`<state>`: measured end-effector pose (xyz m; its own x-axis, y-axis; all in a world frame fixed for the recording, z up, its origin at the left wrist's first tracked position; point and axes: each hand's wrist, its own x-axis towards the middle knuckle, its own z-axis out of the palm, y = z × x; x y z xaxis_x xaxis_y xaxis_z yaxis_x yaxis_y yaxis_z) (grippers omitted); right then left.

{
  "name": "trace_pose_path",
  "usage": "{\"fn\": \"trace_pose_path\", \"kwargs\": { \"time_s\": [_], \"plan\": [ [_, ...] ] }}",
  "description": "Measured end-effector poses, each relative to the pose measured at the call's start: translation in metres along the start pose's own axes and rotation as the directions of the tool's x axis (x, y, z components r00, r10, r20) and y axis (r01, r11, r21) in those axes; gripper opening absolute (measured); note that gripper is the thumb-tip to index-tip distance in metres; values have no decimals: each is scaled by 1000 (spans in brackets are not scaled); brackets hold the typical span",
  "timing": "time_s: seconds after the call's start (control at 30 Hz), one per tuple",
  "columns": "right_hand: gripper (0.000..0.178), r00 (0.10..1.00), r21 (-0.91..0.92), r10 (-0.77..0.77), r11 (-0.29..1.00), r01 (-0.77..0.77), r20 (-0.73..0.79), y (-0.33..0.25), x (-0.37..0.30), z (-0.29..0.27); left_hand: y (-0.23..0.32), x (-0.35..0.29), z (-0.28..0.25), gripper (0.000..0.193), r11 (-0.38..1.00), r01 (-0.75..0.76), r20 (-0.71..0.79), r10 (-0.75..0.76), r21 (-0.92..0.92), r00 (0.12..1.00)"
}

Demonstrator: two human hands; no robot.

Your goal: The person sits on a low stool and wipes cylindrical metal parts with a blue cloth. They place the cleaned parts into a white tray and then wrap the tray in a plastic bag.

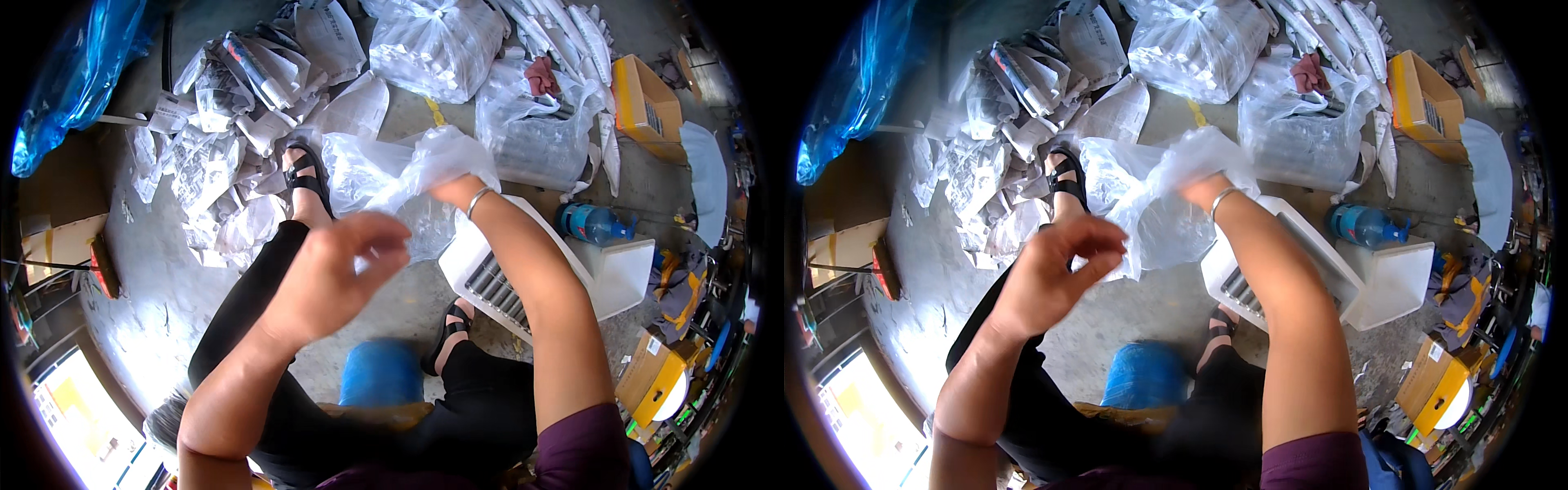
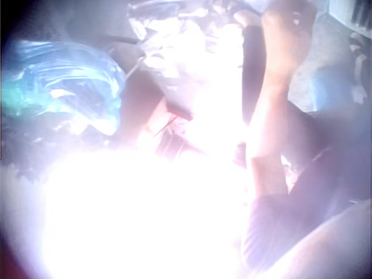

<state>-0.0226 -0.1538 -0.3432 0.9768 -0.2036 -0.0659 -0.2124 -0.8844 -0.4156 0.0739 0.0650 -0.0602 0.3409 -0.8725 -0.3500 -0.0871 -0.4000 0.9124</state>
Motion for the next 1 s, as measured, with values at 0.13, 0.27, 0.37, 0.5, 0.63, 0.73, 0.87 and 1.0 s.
{"fn": "trace_pose_path", "kwargs": {
  "time_s": [0.13,0.27,0.37,0.5,0.63,0.73,0.87,1.0],
  "plan": [
    [36,932,-14,163,986,-167,323,-33,43,-69,-64,-6,18,30,866,-184,210,94,466,973],
    [44,944,234,249,926,-297,215,16,46,-4,-97,10,54,38,704,-463,483,193,538,854],
    [49,854,257,191,902,-348,484,-14,64,-66,-119,70,84,33,530,-603,567,254,596,783],
    [45,933,341,246,881,-327,261,23,59,-34,-192,158,71,25,465,-289,324,5,837,946],
    [34,981,345,195,920,-187,12,46,42,-8,-229,180,-24,20,314,15,53,-207,949,977],
    [26,974,176,96,975,-134,206,25,31,-26,-201,191,-54,25,295,187,-133,-194,937,972],
    [13,992,-101,96,991,-88,82,37,4,18,-226,192,2,22,680,69,93,-198,730,976],
    [12,988,-199,155,968,-151,3,26,0,37,-271,180,65,46,633,266,-175,-204,727,963]
  ]
}}
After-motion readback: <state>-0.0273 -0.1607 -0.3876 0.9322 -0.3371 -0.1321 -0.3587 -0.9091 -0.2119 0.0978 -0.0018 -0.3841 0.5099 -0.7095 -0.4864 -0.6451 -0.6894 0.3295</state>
